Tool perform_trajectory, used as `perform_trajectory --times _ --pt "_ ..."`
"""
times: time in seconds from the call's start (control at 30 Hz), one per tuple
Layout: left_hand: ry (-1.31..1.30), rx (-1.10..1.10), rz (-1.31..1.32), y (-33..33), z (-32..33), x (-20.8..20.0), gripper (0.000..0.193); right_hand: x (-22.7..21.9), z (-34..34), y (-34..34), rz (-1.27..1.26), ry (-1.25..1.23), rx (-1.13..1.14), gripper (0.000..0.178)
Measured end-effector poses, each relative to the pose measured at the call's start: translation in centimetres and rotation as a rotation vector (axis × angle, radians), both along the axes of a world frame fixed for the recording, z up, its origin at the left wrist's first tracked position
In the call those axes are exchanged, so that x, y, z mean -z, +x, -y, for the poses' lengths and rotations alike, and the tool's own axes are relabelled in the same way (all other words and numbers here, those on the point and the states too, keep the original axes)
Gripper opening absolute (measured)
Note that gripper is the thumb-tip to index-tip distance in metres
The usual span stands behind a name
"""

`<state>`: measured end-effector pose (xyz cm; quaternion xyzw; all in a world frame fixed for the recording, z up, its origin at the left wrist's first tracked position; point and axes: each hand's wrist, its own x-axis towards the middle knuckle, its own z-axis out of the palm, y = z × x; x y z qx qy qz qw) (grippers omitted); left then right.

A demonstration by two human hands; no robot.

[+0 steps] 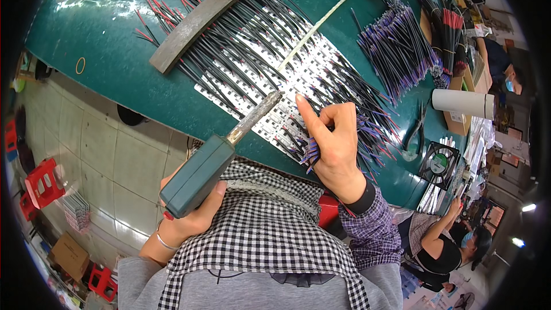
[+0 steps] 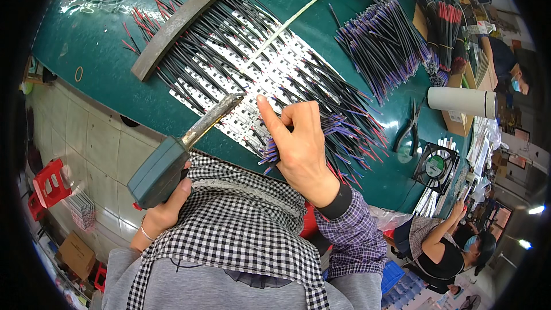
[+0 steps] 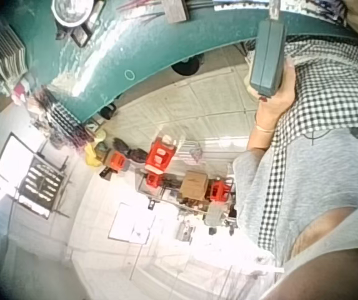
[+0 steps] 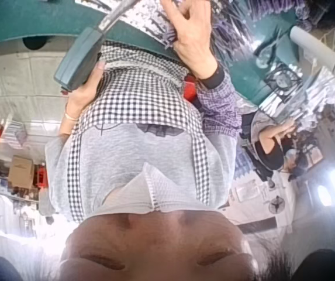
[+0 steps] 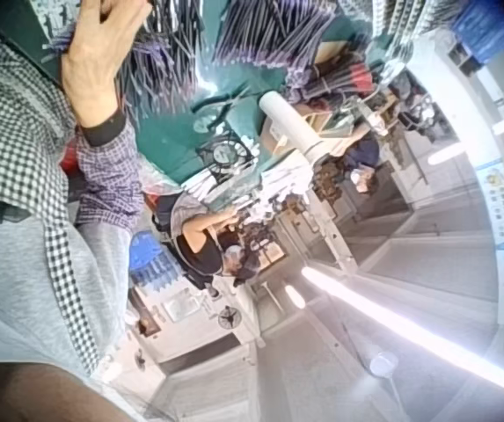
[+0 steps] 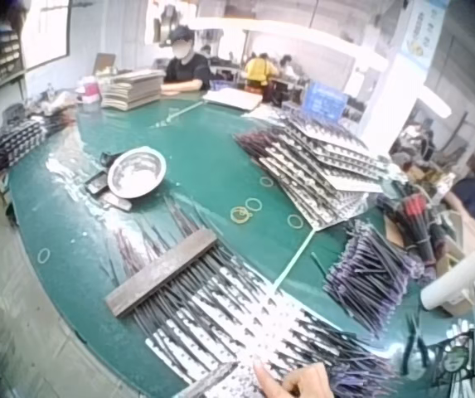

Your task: The person aligns wires on a slotted metal board using a stick, then bonds the ends of the wires together using a handheld heating tool.

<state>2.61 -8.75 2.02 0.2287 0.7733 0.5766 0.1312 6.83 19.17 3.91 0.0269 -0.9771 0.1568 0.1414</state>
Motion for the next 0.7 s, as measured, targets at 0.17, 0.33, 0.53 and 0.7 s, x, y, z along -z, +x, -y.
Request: perform_trajectory --times 0.17,0.33,0.53,0.7 --pt "-0.013 -0.010 -0.033 0.3 0.2 0.3 0.029 0.7 -0.2 0.0 -0.136 -0.142 -0.047 0.055" --pt "0.006 -0.013 0.053 0.2 0.1 0.1 0.029 1.3 -0.1 0.0 -0.129 -0.124 -0.075 0.053" --pt "-0.004 0.004 0.031 0.1 0.0 0.3 0.026 1.5 0.4 0.1 -0.120 -0.048 -0.088 0.049" --pt "-0.031 0.068 0.045 -0.2 -0.1 -1.0 0.023 1.2 0.5 0.1 -0.096 0.009 -0.106 0.044"
